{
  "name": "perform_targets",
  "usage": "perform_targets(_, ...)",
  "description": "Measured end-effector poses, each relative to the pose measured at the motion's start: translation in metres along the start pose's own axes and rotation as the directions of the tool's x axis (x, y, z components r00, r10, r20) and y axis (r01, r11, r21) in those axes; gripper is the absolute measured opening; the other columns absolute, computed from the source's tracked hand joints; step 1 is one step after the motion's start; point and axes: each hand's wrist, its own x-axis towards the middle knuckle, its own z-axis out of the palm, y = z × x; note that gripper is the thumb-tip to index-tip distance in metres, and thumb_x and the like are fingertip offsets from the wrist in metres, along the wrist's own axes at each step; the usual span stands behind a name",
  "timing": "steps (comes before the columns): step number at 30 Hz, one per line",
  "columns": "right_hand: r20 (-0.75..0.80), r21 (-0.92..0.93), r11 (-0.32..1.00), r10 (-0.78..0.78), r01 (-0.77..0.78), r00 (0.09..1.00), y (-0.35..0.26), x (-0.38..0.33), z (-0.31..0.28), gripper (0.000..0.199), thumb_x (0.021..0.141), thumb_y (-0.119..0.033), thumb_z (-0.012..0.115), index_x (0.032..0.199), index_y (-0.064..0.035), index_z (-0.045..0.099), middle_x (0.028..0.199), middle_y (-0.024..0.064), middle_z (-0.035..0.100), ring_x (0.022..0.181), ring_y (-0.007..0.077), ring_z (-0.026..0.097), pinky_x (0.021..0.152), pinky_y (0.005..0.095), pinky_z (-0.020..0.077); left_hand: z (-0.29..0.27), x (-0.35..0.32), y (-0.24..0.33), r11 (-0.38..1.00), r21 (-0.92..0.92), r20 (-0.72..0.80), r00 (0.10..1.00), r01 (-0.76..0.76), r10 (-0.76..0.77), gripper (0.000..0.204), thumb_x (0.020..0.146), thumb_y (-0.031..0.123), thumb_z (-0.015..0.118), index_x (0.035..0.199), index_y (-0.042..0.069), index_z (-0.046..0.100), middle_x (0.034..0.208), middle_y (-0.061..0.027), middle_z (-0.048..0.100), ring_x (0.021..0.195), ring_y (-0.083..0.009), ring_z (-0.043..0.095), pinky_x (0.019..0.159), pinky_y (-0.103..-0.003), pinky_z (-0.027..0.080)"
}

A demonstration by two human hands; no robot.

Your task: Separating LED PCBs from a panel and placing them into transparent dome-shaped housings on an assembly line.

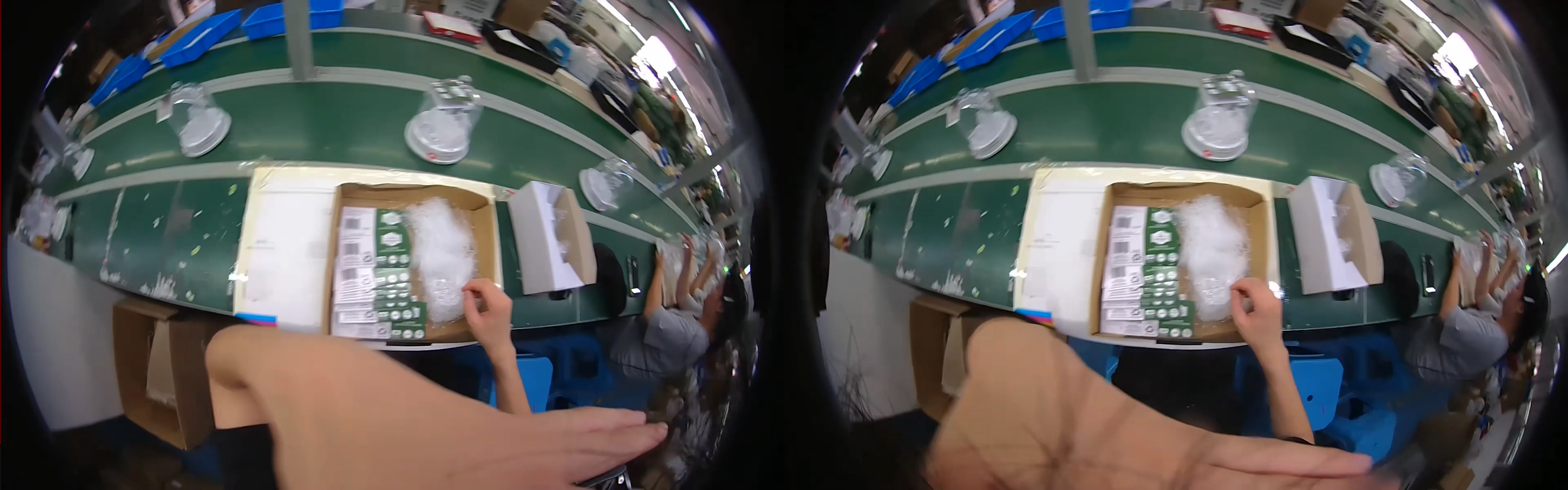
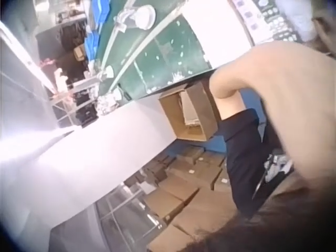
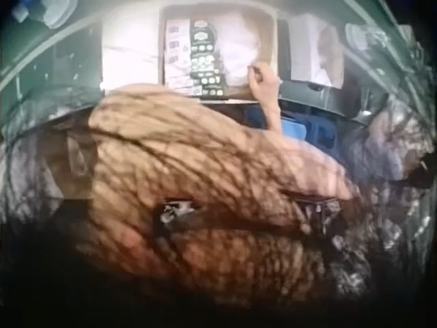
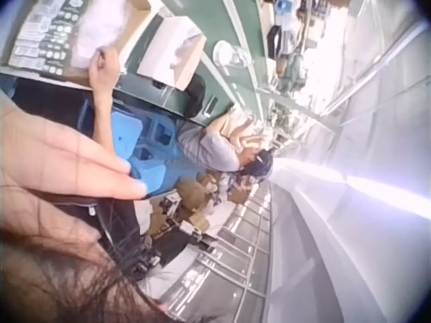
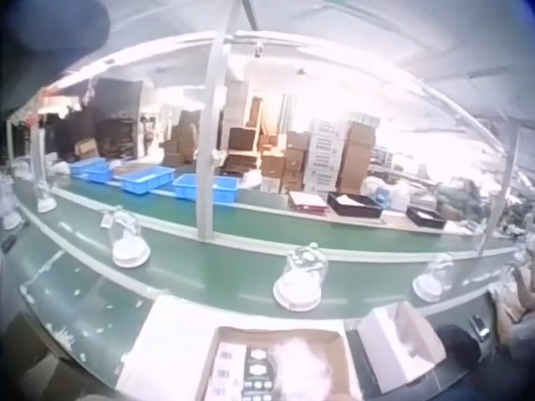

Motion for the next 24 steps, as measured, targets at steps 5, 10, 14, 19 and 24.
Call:
perform_targets(5,0.036,0.051,0.997,-0.053,0.052,0.998,0.0,0.002,0.013,0.009,0.081,0.002,0.063,0.09,0.0005,0.063,0.082,0.0114,0.065,0.074,0.0196,0.065,0.07,0.0287,0.0517,0.011,0.004,0.048,0.719,-0.005,-0.208,0.704,-0.695,0.679,0.059,0.097,0.037,0.052,0.147,0.009,0.035,0.149,-0.0151,0.037,0.138,-0.0253,0.037,0.114,-0.043,0.031)
perform_targets(10,0.008,0.021,1.0,-0.01,0.01,1.0,0.005,0.001,0.001,0.009,0.081,0.002,0.063,0.089,0.0002,0.063,0.082,0.0109,0.065,0.074,0.0198,0.065,0.07,0.0285,0.0516,0.014,-0.006,0.1,0.966,0.063,-0.344,0.903,-0.249,0.256,0.057,0.098,0.035,0.052,0.147,0.01,0.036,0.151,-0.0144,0.035,0.137,-0.0268,0.037,0.114,-0.044,0.031)
perform_targets(14,0.0,0.039,0.999,0.0,0.0,1.0,-0.002,0.0,0.003,0.008,0.081,0.002,0.063,0.089,0.0001,0.064,0.082,0.0111,0.065,0.074,0.02,0.065,0.07,0.028,0.0514,0.016,-0.005,0.139,0.982,0.081,-0.458,0.881,0.171,-0.116,0.056,0.098,0.034,0.052,0.146,0.011,0.036,0.152,-0.0139,0.033,0.137,-0.028,0.037,0.114,-0.045,0.031)
perform_targets(19,-0.009,0.017,1.0,0.013,-0.013,1.0,0.001,-0.001,0.001,0.01,0.079,0.001,0.065,0.088,-0.0003,0.063,0.084,0.0135,0.065,0.075,0.026,0.065,0.069,0.0316,0.0519,0.051,-0.026,0.156,0.746,-0.018,-0.55,0.617,0.665,-0.563,0.054,0.098,0.032,0.051,0.146,0.012,0.036,0.154,-0.0133,0.031,0.137,-0.0295,0.037,0.113,-0.047,0.031)
perform_targets(24,-0.012,0.096,0.995,0.01,-0.009,1.0,0.0,0.001,0.001,0.008,0.08,0.001,0.063,0.088,-0.0001,0.063,0.083,0.0115,0.065,0.075,0.0219,0.065,0.069,0.0299,0.0514,0.032,-0.05,0.166,0.779,0.498,-0.527,0.846,0.381,-0.078,0.062,0.096,0.05,0.045,0.116,-0.007,0.061,0.122,-0.0391,0.053,0.12,-0.0506,0.051,0.101,-0.06,0.037)
